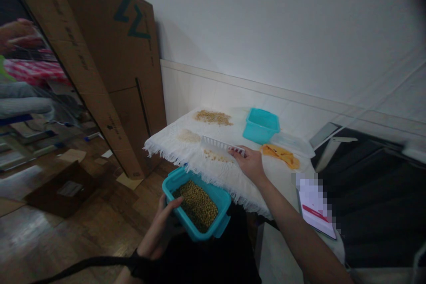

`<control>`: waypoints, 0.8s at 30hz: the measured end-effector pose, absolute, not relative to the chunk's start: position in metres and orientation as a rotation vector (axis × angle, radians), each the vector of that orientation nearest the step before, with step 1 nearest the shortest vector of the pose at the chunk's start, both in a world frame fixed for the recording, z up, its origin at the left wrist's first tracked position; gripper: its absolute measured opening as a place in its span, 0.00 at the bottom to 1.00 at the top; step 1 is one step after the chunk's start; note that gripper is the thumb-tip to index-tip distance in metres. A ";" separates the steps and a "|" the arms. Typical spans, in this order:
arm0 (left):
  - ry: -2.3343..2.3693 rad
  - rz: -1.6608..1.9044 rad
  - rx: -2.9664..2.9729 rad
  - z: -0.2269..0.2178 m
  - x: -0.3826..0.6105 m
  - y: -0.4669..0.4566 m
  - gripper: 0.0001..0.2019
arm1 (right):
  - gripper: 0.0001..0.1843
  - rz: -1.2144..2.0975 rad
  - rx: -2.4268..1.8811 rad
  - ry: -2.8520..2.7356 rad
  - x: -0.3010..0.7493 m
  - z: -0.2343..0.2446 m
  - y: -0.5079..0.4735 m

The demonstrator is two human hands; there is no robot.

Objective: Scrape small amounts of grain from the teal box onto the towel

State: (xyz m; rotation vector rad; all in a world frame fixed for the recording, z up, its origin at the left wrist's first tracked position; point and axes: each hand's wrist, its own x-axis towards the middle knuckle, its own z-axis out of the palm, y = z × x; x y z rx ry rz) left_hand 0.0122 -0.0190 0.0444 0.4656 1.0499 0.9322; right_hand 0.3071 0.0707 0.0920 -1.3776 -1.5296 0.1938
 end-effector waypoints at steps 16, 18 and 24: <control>1.086 0.937 0.431 0.036 0.008 -0.012 0.43 | 0.20 0.183 -1.331 -1.567 0.306 0.091 0.068; 1.102 0.938 0.419 0.033 0.006 -0.009 0.44 | 0.19 0.183 -1.339 -1.570 0.305 0.093 0.068; 1.128 0.954 0.393 0.028 0.003 -0.005 0.45 | 0.18 0.205 -1.328 -1.602 0.300 0.098 0.068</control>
